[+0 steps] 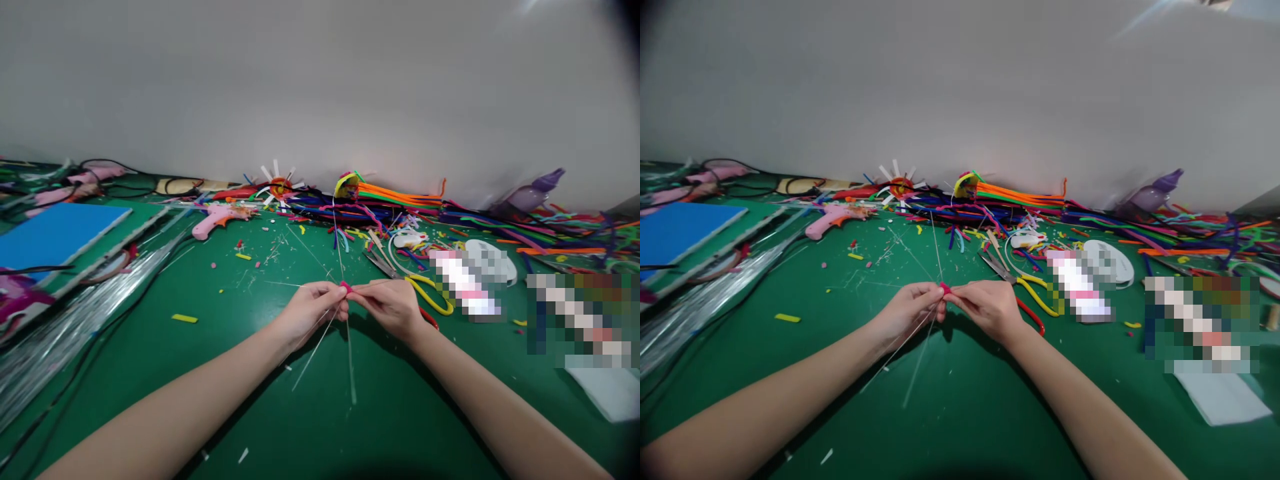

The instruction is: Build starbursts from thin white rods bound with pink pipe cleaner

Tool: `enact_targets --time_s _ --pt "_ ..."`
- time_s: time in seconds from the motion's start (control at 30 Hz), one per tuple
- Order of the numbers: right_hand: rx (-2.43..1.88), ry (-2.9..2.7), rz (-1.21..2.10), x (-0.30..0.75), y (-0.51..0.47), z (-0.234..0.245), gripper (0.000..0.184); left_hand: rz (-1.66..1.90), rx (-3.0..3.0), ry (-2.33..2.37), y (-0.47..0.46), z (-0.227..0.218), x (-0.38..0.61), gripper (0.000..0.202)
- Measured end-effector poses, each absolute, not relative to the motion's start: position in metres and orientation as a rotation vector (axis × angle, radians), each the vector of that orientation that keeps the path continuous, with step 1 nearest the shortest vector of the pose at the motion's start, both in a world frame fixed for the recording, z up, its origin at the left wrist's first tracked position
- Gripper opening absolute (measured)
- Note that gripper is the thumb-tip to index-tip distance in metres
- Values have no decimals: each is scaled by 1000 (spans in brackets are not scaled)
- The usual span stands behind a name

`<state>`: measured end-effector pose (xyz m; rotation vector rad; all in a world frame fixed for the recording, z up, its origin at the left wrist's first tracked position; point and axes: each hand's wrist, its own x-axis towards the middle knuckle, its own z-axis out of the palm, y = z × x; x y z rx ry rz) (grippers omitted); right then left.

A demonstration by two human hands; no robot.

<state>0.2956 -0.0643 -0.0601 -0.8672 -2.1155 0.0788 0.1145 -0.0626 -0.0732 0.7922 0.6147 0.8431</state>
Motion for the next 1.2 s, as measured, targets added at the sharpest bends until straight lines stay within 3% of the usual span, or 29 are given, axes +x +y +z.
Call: enact_targets --time_s 0.23,0.57,0.87,1.2 --pt "-810 -2130 182 295 -62 -62 15 860 782 681 -62 -70 113 24" --pt "-874 -2228 0 300 -63 -67 16 844 1040 834 -57 -64 110 25" --pt "-1004 -1972 656 293 -64 -60 14 796 1227 880 -57 -56 107 18" --pt "-1213 -1857 892 286 -65 -58 18 832 1105 885 -56 -63 108 21"
